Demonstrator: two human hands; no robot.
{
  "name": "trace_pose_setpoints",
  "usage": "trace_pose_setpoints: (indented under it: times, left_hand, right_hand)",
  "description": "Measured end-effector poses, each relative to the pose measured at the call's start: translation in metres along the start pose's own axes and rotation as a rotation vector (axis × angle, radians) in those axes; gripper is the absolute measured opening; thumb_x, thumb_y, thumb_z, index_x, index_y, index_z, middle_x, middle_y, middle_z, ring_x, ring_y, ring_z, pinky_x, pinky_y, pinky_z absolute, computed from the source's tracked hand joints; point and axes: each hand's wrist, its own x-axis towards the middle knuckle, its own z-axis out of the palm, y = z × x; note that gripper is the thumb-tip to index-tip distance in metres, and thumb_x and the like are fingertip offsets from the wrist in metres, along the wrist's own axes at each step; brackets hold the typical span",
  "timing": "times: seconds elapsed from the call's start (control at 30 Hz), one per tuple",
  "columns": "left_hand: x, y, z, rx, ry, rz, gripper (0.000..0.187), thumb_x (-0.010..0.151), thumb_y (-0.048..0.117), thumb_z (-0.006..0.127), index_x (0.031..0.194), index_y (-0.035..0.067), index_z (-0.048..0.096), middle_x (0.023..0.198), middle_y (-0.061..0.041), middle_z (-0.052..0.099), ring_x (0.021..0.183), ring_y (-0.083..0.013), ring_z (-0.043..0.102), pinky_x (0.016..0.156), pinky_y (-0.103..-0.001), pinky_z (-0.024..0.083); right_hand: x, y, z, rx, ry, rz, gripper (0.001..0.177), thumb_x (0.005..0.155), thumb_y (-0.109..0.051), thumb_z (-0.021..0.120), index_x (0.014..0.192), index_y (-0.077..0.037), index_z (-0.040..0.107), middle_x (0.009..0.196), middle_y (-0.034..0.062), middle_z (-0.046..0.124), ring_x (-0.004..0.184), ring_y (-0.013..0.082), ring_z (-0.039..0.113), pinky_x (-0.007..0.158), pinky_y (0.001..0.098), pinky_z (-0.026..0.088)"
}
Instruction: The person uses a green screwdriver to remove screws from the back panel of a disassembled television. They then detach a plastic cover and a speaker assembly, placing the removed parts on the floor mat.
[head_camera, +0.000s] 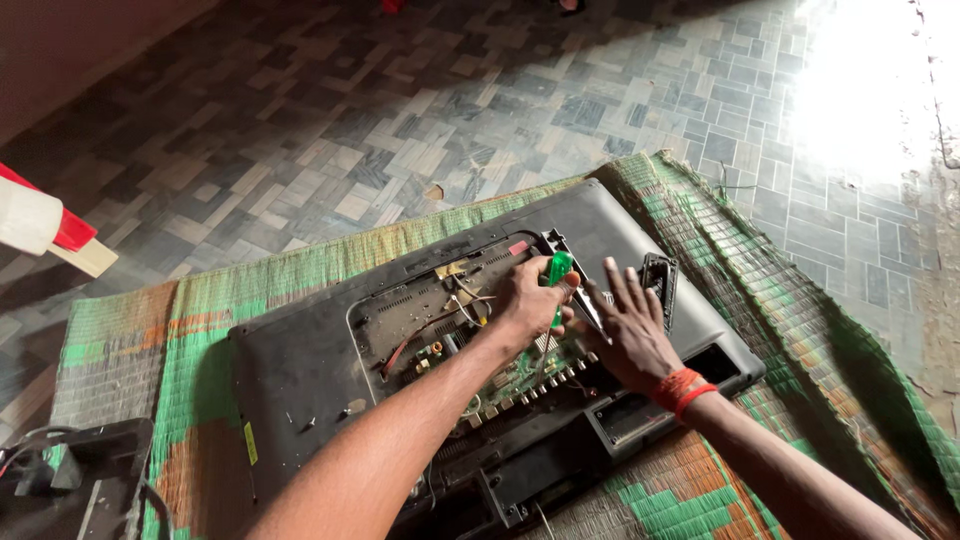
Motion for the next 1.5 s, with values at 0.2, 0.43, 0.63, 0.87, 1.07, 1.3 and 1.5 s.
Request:
trace_pose_setpoints:
  times: [0.2, 0.43, 0.63, 0.87, 1.07, 1.3, 1.5]
  left_hand:
    - [-0.014, 0.032, 0.010, 0.067, 0.098, 0.062, 0.034, 0.090, 0.001, 0.062, 0.122, 0.011, 0.064, 0.103, -0.003, 0.076, 0.077, -0.0084, 0.073, 0.058, -0.025, 0.060]
    - [-0.006, 0.068, 0.051, 0.150, 0.199, 0.135, 0.024, 0.085, 0.008, 0.078, 0.108, 0.015, 0.076, 0.090, 0.005, 0.077, 0.072, -0.0059, 0.066, 0.058, -0.022, 0.052]
    - [0.029, 0.070, 0.089, -0.044, 0.120, 0.272, 0.026, 0.085, 0.023, 0.085, 0.107, 0.013, 0.078, 0.085, 0.006, 0.073, 0.072, -0.0031, 0.063, 0.061, -0.022, 0.056]
    - [0.056, 0.075, 0.128, -0.014, 0.089, 0.241, 0.024, 0.088, 0.024, 0.080, 0.110, 0.016, 0.078, 0.089, 0.006, 0.074, 0.073, -0.0040, 0.064, 0.060, -0.023, 0.057]
    - [0.075, 0.069, 0.142, 0.098, 0.051, 0.197, 0.021, 0.094, 0.019, 0.070, 0.114, 0.019, 0.074, 0.100, 0.001, 0.076, 0.075, -0.0088, 0.069, 0.056, -0.026, 0.059]
    - [0.101, 0.046, 0.170, 0.058, 0.154, 0.430, 0.031, 0.087, 0.019, 0.078, 0.117, 0.015, 0.070, 0.101, -0.001, 0.076, 0.081, -0.0124, 0.074, 0.064, -0.028, 0.065]
    - [0.076, 0.056, 0.179, 0.251, 0.154, 0.285, 0.029, 0.087, 0.014, 0.078, 0.116, 0.017, 0.074, 0.093, -0.002, 0.078, 0.077, -0.0139, 0.074, 0.065, -0.030, 0.062]
  right_hand:
    - [-0.018, 0.001, -0.005, 0.048, 0.002, 0.058, 0.071, 0.097, -0.053, 0.050, 0.157, -0.017, 0.038, 0.168, 0.0202, 0.011, 0.153, 0.0443, 0.012, 0.119, 0.0588, 0.012]
    - [-0.027, 0.033, -0.011, 0.021, 0.014, 0.107, 0.066, 0.097, -0.047, 0.054, 0.153, -0.014, 0.042, 0.171, 0.0168, 0.012, 0.156, 0.0430, 0.011, 0.118, 0.0647, 0.014]
    - [-0.024, 0.069, 0.004, 0.038, 0.006, 0.292, 0.070, 0.095, -0.050, 0.058, 0.153, -0.015, 0.041, 0.167, 0.0226, 0.010, 0.150, 0.0546, 0.010, 0.116, 0.0678, 0.017]
    - [-0.019, 0.088, 0.022, 0.199, 0.041, 0.361, 0.075, 0.096, -0.052, 0.058, 0.155, -0.010, 0.038, 0.161, 0.0357, 0.009, 0.146, 0.0570, 0.015, 0.116, 0.0675, 0.016]
    - [-0.021, 0.081, 0.026, 0.240, 0.026, 0.346, 0.069, 0.098, -0.046, 0.055, 0.154, -0.011, 0.036, 0.164, 0.0290, 0.016, 0.151, 0.0477, 0.018, 0.116, 0.0702, 0.012]
    - [-0.029, 0.074, 0.029, 0.263, 0.061, 0.294, 0.062, 0.100, -0.036, 0.059, 0.153, -0.012, 0.037, 0.163, 0.0264, 0.021, 0.153, 0.0462, 0.019, 0.119, 0.0694, 0.015]
    - [-0.049, 0.071, 0.021, 0.434, 0.065, 0.288, 0.065, 0.094, -0.023, 0.064, 0.152, -0.011, 0.038, 0.165, 0.0270, 0.018, 0.153, 0.0472, 0.014, 0.119, 0.0661, 0.014]
